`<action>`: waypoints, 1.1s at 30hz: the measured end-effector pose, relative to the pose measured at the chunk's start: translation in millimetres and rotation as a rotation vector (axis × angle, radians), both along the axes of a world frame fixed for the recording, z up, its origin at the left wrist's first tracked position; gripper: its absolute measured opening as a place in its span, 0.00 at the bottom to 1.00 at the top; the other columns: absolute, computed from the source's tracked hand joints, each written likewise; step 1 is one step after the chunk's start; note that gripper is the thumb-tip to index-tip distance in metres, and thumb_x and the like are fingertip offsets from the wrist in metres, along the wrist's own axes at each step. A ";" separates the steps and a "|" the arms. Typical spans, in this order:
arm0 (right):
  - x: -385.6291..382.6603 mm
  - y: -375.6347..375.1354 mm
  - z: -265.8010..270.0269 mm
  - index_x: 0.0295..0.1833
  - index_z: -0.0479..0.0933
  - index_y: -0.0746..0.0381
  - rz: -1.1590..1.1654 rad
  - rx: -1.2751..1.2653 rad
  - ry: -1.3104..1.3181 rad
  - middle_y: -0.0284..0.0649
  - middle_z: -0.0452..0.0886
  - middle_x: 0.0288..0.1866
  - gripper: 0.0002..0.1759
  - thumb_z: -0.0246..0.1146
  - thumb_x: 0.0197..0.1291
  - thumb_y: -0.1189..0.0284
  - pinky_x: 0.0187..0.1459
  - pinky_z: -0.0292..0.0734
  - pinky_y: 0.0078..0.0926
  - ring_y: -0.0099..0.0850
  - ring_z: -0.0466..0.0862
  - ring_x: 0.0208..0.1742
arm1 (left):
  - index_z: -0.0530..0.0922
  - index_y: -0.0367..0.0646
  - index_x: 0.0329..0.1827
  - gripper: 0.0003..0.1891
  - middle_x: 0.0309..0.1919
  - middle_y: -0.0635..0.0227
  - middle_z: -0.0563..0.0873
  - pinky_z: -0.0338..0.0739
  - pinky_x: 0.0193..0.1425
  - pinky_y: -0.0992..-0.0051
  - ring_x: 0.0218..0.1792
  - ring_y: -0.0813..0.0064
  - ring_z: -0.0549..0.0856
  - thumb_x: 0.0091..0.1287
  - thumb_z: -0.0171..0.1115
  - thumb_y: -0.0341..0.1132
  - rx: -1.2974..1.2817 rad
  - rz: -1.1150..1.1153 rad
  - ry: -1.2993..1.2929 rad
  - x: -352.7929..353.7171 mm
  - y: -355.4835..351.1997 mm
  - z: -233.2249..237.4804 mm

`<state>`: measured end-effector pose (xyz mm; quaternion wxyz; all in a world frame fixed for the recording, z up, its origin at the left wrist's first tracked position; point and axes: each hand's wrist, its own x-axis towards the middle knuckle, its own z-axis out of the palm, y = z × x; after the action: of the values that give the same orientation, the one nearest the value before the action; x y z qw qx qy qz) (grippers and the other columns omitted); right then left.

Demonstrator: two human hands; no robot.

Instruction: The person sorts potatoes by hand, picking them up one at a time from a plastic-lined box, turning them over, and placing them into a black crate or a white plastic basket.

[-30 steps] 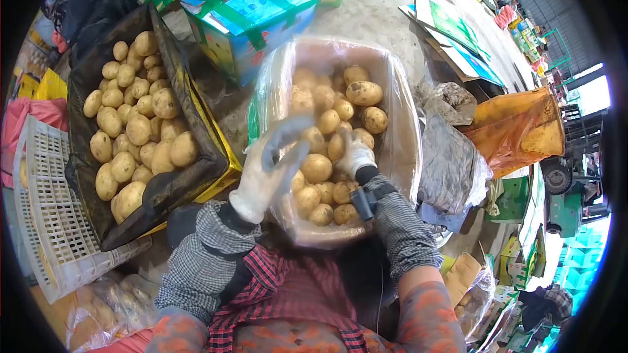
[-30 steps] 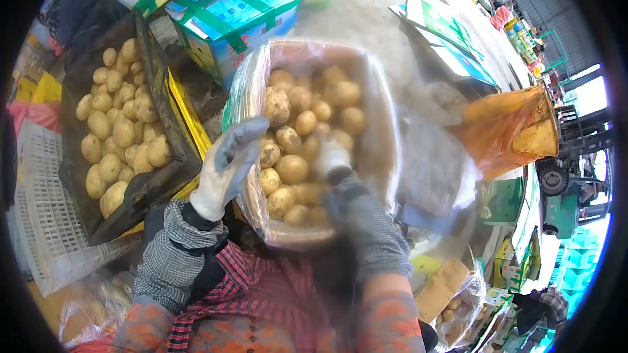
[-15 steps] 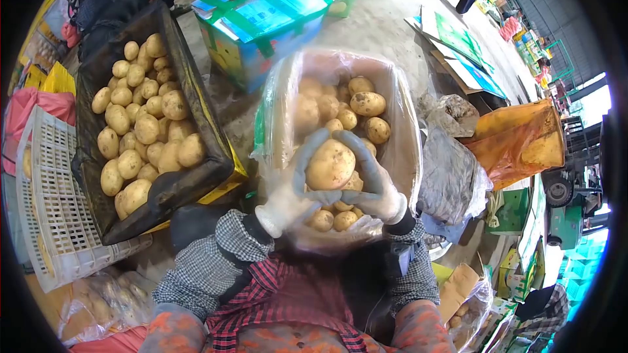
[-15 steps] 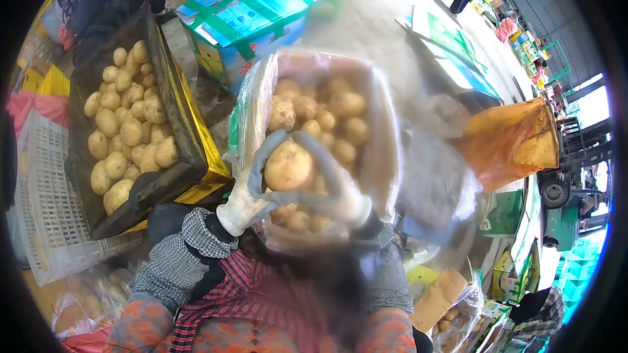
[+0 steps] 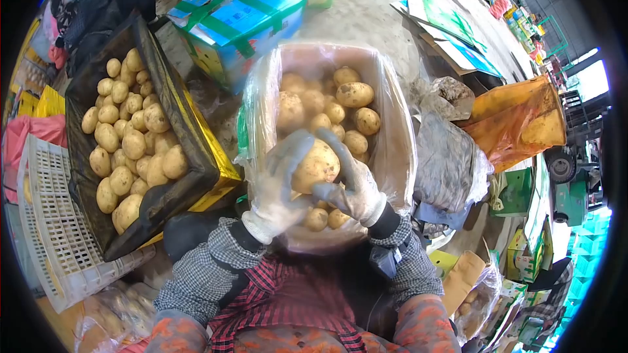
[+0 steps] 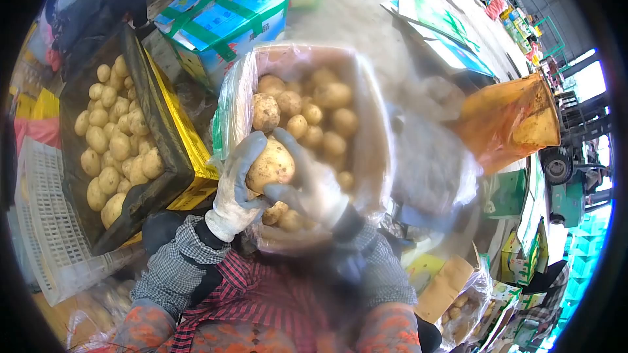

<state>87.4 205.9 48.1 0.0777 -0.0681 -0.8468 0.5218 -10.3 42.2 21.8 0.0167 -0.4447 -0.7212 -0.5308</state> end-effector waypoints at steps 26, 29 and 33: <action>-0.4 16.0 -20.3 0.65 0.77 0.68 -0.055 -0.453 0.150 0.37 0.84 0.52 0.27 0.48 0.78 0.58 0.36 0.77 0.20 0.21 0.81 0.35 | 0.63 0.45 0.77 0.52 0.70 0.62 0.73 0.73 0.73 0.67 0.70 0.67 0.74 0.45 0.80 0.22 0.211 -0.286 -0.690 -2.7 -7.9 -5.7; -7.8 28.2 -22.3 0.62 0.80 0.64 -0.048 -0.471 0.105 0.35 0.85 0.51 0.30 0.46 0.80 0.50 0.44 0.78 0.23 0.22 0.82 0.41 | 0.61 0.45 0.79 0.52 0.70 0.61 0.74 0.75 0.72 0.66 0.68 0.67 0.76 0.47 0.80 0.27 0.324 -0.377 -0.890 -1.5 -12.6 5.6; -5.9 41.1 -23.3 0.64 0.79 0.62 -0.096 -0.297 0.032 0.37 0.86 0.48 0.28 0.48 0.79 0.51 0.44 0.80 0.24 0.26 0.85 0.42 | 0.57 0.41 0.80 0.50 0.72 0.60 0.70 0.74 0.74 0.65 0.71 0.65 0.74 0.52 0.74 0.20 0.497 -0.523 -1.126 6.4 -40.0 35.6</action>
<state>81.6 247.0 24.7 0.1051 -0.1107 -0.7547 0.6381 -3.9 2.2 57.5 -0.3896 -0.2431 -0.3445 -0.8188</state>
